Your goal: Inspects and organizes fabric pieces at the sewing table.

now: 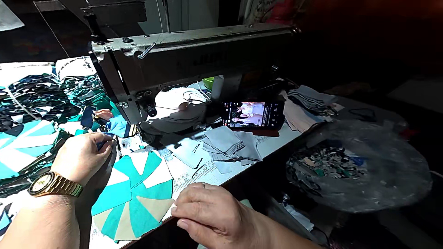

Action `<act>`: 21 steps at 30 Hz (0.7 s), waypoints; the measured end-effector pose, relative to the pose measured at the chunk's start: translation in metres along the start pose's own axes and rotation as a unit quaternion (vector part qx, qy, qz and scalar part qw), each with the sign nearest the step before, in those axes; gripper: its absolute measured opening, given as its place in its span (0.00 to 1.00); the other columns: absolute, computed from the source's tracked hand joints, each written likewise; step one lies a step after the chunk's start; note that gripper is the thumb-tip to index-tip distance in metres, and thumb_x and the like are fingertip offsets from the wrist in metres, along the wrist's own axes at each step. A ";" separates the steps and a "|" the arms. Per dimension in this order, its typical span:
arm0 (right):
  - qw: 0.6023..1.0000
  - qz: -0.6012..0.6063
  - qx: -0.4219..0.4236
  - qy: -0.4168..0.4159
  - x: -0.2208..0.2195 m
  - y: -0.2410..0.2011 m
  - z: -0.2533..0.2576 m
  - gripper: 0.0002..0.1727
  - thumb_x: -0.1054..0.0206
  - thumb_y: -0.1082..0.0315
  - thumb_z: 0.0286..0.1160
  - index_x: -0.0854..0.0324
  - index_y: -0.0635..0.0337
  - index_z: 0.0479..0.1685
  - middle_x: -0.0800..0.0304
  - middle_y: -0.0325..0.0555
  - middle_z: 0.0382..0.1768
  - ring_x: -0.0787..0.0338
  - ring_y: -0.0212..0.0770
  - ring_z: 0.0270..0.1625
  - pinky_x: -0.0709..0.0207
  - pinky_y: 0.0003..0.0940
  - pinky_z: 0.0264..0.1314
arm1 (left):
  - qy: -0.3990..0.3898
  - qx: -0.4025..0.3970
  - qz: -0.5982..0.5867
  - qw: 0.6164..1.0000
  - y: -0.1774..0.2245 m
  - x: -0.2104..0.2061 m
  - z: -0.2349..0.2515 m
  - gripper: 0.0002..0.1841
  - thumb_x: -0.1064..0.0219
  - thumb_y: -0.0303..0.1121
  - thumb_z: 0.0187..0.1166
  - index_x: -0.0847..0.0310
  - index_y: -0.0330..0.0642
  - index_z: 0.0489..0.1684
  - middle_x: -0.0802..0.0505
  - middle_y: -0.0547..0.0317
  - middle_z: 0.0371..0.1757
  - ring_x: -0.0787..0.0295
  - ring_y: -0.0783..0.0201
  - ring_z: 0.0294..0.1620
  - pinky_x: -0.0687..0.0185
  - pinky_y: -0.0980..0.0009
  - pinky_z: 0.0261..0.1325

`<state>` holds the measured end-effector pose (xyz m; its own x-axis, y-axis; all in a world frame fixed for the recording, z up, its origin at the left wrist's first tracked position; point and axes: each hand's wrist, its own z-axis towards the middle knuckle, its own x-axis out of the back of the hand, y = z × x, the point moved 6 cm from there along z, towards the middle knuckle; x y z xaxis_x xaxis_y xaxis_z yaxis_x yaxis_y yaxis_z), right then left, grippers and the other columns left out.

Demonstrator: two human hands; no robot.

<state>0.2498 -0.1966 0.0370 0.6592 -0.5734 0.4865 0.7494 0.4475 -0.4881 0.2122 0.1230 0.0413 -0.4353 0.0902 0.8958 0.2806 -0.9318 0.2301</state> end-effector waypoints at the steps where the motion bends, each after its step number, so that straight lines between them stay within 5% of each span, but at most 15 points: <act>1: 1.000 -0.016 -0.003 -0.005 0.006 -0.003 -0.003 0.12 0.38 0.71 0.84 0.11 0.69 0.49 0.08 0.54 0.43 0.09 0.45 0.53 0.16 0.37 0.60 | 0.000 0.002 0.000 1.000 0.000 0.000 0.000 0.06 0.30 0.31 0.78 0.06 0.44 0.43 0.05 0.47 0.40 0.08 0.41 0.44 0.21 0.28 0.46; 7: 0.979 -0.175 -0.076 0.065 0.078 -0.006 -0.031 0.11 0.36 0.68 0.83 0.08 0.61 0.46 0.05 0.42 0.44 0.08 0.33 0.52 0.11 0.30 0.57 | -0.011 0.005 0.029 1.000 -0.003 -0.003 -0.001 0.09 0.34 0.30 0.83 0.06 0.44 0.45 0.04 0.46 0.44 0.07 0.39 0.48 0.20 0.28 0.50; 10: 0.934 -0.311 -0.137 0.111 0.128 -0.005 -0.049 0.12 0.35 0.65 0.80 0.07 0.60 0.44 0.06 0.39 0.42 0.08 0.28 0.47 0.11 0.27 0.53 | -0.018 0.006 0.037 0.999 -0.002 -0.004 0.000 0.10 0.36 0.30 0.84 0.06 0.44 0.47 0.04 0.45 0.48 0.07 0.38 0.52 0.21 0.28 0.53; 13: 0.844 -0.422 -0.297 0.146 0.198 0.008 -0.088 0.16 0.38 0.62 0.84 0.09 0.65 0.50 0.06 0.52 0.44 0.07 0.42 0.44 0.11 0.45 0.51 | -0.025 0.015 0.031 0.999 -0.002 -0.005 0.001 0.10 0.35 0.30 0.84 0.06 0.45 0.50 0.04 0.45 0.48 0.08 0.37 0.51 0.21 0.26 0.52; 16: 0.714 -0.446 -0.513 0.167 0.272 0.038 -0.160 0.17 0.37 0.62 0.88 0.12 0.70 0.53 0.10 0.72 0.47 0.11 0.71 0.51 0.25 0.76 0.56 | -0.026 0.018 0.030 0.999 0.000 -0.006 0.001 0.10 0.34 0.32 0.84 0.07 0.46 0.52 0.05 0.44 0.47 0.08 0.37 0.50 0.21 0.26 0.51; 18: 0.637 -0.425 -0.630 0.128 0.304 0.064 -0.220 0.17 0.36 0.63 0.87 0.13 0.72 0.54 0.12 0.77 0.51 0.14 0.77 0.59 0.31 0.81 0.64 | -0.017 0.017 0.021 0.999 0.000 -0.007 0.002 0.10 0.34 0.33 0.84 0.07 0.46 0.54 0.05 0.42 0.47 0.08 0.36 0.51 0.22 0.26 0.52; 21: 0.578 -0.368 -0.726 0.059 0.308 0.091 -0.278 0.17 0.33 0.64 0.85 0.14 0.71 0.61 0.14 0.75 0.61 0.17 0.74 0.68 0.33 0.74 0.73 | 0.000 0.001 -0.007 1.000 -0.021 -0.014 0.002 0.11 0.34 0.35 0.83 0.08 0.49 0.56 0.06 0.44 0.50 0.09 0.38 0.50 0.21 0.28 0.51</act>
<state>0.5033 -0.5235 -0.0594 0.1220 -0.3229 0.9385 -0.0736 -0.9459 -0.3159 0.2140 0.1423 0.0250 -0.4384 0.1032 0.8928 0.2762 -0.9298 0.2431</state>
